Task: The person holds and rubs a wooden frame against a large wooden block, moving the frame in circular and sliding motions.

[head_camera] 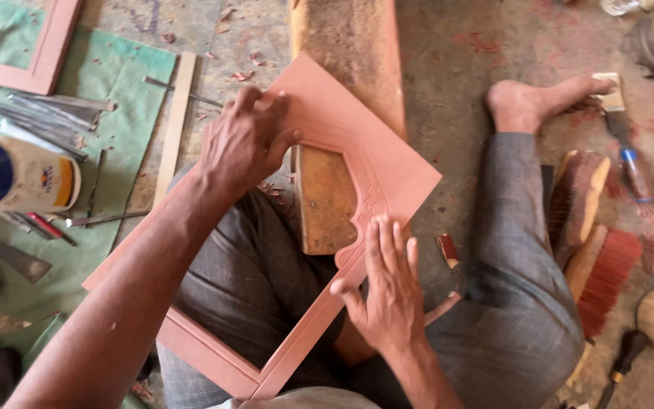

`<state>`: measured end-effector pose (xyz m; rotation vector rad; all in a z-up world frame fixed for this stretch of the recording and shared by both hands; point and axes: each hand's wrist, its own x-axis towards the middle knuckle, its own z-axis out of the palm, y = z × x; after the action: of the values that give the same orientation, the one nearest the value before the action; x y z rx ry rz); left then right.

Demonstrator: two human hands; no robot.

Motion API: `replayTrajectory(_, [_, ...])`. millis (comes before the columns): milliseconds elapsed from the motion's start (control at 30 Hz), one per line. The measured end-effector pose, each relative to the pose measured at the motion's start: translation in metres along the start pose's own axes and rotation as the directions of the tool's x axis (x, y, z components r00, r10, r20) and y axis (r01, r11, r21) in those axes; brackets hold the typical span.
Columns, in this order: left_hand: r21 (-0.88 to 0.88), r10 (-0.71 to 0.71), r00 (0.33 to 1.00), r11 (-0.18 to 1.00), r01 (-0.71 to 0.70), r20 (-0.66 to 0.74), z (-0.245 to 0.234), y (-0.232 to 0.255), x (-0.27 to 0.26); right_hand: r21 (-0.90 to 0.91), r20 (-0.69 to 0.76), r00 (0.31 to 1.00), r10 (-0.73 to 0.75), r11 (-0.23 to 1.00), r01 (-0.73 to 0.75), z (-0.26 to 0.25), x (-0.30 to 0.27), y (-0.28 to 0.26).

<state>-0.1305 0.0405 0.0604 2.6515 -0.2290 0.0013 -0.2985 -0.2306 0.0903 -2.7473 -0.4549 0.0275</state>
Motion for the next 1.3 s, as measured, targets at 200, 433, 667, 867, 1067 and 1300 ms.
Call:
replayTrajectory(200, [0.483,0.351,0.806,0.871,-0.094,-0.476,0.0,0.016,0.104,-0.035,-0.028,0.998,-0.062,0.998,0.061,0.0,0.013,-0.001])
replayTrajectory(433, [0.475,0.172,0.981,0.858,-0.194,0.091,0.041,0.04,0.108,-0.044,-0.008,0.998,-0.067,0.997,0.067,-0.008,0.01,0.002])
replayTrajectory(667, [0.28,-0.179,0.94,0.955,0.095,0.292,0.022,0.054,0.098,-0.014,0.027,0.967,-0.252,0.968,0.252,-0.007,0.105,0.034])
replayTrajectory(867, [0.427,-0.073,0.97,0.904,-0.034,0.232,0.033,0.051,0.101,0.021,0.019,0.981,-0.195,0.981,0.195,-0.022,0.024,0.022])
replayTrajectory(1067, [0.352,-0.093,0.967,0.936,0.003,0.238,0.025,0.055,0.105,0.073,0.074,0.965,-0.25,0.967,0.245,-0.013,0.111,0.039])
replayTrajectory(1300, [0.339,-0.086,0.976,0.941,0.014,0.199,0.035,0.05,0.106,0.072,0.07,0.969,-0.237,0.97,0.232,-0.027,0.034,0.033])
